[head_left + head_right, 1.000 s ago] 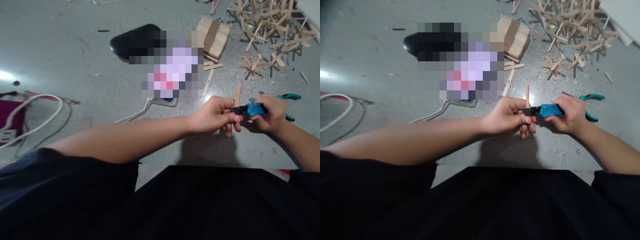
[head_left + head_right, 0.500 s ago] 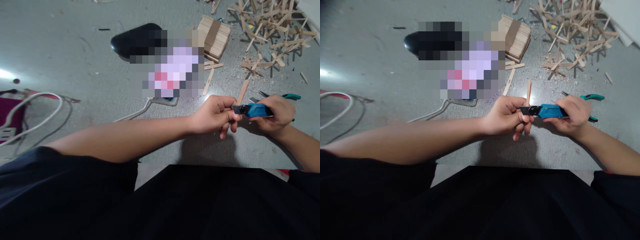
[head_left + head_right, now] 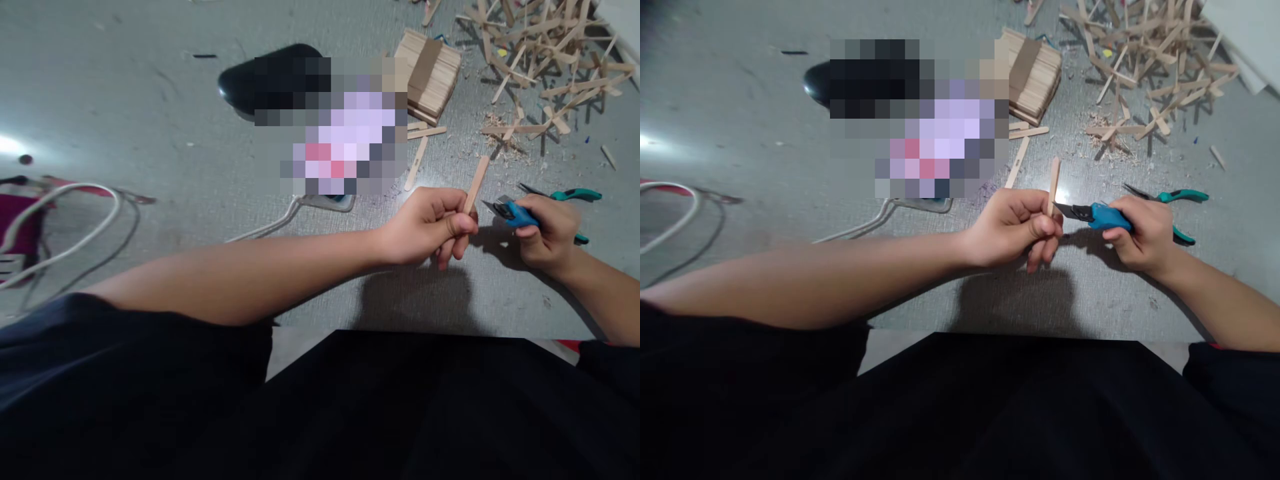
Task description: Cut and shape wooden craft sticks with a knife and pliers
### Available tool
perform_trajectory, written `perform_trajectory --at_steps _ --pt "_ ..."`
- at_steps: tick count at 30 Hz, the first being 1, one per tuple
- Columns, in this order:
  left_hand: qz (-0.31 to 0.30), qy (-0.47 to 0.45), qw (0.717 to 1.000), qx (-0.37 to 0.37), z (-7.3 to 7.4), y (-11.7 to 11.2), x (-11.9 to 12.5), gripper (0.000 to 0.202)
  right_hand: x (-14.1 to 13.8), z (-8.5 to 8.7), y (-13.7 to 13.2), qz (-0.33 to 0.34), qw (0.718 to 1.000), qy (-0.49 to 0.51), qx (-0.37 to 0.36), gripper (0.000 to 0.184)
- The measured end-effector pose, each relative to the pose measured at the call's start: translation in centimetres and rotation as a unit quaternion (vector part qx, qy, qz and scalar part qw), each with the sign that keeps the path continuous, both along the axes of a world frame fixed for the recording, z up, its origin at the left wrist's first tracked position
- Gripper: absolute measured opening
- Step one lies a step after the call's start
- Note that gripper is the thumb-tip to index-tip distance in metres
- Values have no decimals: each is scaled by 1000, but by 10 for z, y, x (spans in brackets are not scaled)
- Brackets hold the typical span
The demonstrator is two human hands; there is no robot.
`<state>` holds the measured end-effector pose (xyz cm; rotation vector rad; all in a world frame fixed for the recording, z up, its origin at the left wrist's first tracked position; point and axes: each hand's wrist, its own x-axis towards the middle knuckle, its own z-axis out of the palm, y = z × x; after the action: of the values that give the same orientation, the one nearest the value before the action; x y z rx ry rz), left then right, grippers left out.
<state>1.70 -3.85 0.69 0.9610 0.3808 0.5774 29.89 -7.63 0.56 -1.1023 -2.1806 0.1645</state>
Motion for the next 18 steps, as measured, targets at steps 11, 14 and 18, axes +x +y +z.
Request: perform_trajectory --at_steps 11,14,18 --pt "-13 -21 1000 5 -8 2 -2 61 -3 3 2 25 1000 -15 -11 52" --pt "-13 -23 1000 8 -8 2 -2 61 -3 3 2 26 999 -17 -6 51" --pt "-11 -15 1000 7 -6 2 -2 62 0 0 3 14 999 -29 -4 55"
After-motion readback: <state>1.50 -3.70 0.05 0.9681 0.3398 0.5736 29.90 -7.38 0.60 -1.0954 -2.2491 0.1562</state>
